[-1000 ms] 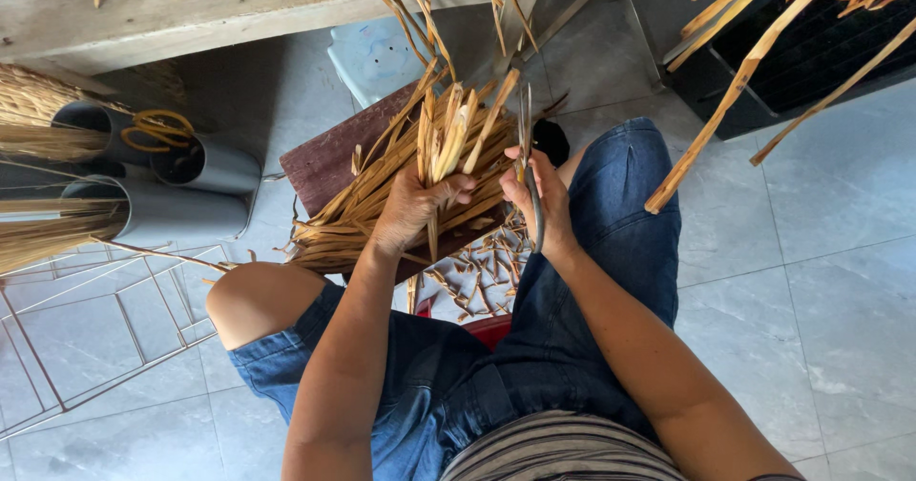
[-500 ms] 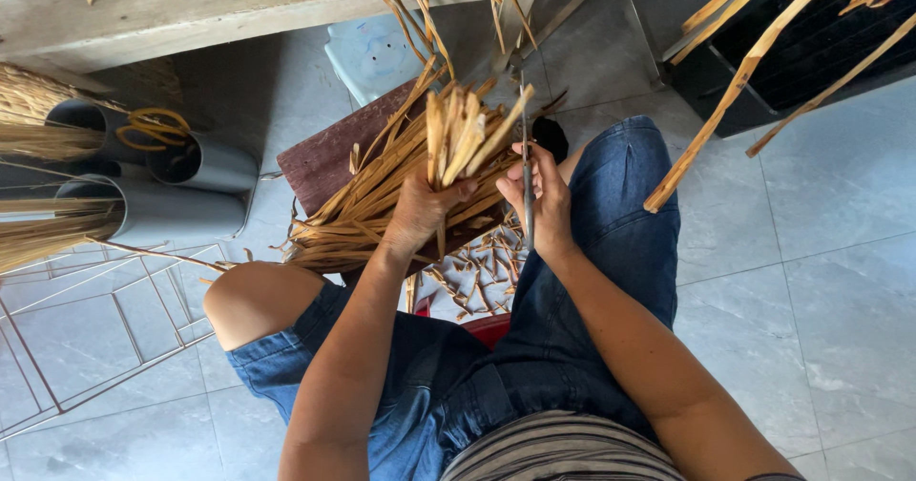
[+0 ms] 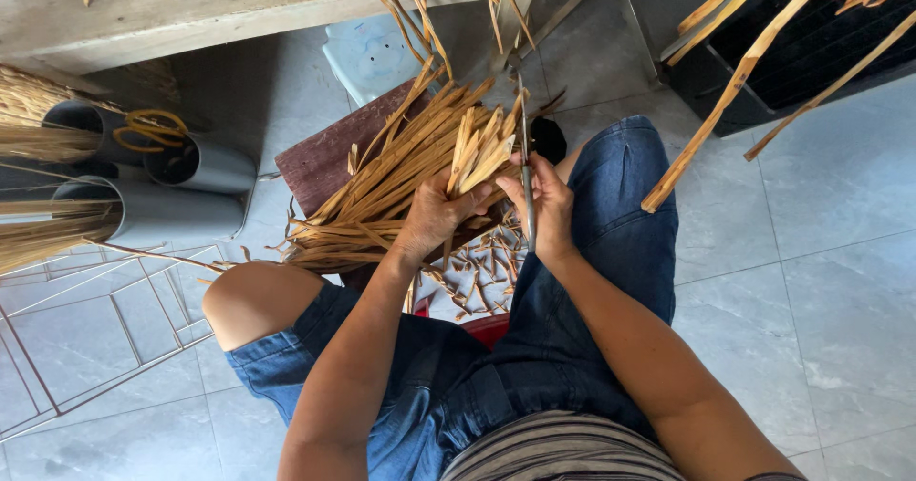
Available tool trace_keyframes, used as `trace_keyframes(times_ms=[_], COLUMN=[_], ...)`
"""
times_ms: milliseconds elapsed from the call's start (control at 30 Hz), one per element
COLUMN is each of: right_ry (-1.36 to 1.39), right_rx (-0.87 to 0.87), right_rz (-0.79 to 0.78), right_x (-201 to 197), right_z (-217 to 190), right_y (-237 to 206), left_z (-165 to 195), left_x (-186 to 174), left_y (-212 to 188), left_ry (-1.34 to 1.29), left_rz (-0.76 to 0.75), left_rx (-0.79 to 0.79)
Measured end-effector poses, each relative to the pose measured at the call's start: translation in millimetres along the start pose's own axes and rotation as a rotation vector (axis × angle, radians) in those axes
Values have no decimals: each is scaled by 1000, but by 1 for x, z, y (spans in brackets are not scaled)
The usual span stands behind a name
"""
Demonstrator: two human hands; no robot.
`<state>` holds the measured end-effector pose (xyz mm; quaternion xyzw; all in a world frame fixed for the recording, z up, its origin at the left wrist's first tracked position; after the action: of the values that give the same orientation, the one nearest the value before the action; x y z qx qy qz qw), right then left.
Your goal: The person sits on a low stool and trims dried palm leaf midribs with scissors, cutting off tips and side pieces one stalk at a time. They place trimmed stalks on a board beside them and drop cut scraps onto the floor.
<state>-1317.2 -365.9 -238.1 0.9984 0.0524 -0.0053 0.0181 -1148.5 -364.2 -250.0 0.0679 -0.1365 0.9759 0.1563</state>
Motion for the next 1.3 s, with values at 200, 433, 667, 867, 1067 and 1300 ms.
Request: trace_keyframes(times_ms=[200, 433, 667, 867, 1067, 1300], right_ry=[71, 156, -454, -932, -1001, -1004], right_rx=[46, 166, -280, -135, -47, -20], right_rz=[54, -73, -394, -678, -657, -668], right_x=[-13, -12, 34, 54, 45, 52], right_z=[-3, -1, -40, -35, -45, -54], right_y=[1, -7, -49, -91, -99, -95], left_z=[3, 110, 204, 223, 332, 394], left_x=[-9, -59, -38, -2, -53, -91], left_y=[-7, -96, -175, -184, -279, -305], left_ry=[-108, 179, 201, 133, 67, 22], left_rz=[-17, 303, 358, 383, 506, 583], left_rx=[30, 187, 422, 430, 746, 971])
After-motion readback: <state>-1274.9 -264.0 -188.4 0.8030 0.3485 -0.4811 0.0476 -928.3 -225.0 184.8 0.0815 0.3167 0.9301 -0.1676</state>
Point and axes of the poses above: each hand's wrist, its own y-axis towards the middle knuckle, its own x-axis out of the palm, z = x × y, the point moved 7 cm from there along y, towards the middle knuckle, and after that the axes turned 7 degrees about -z, right-handed, at the moved point
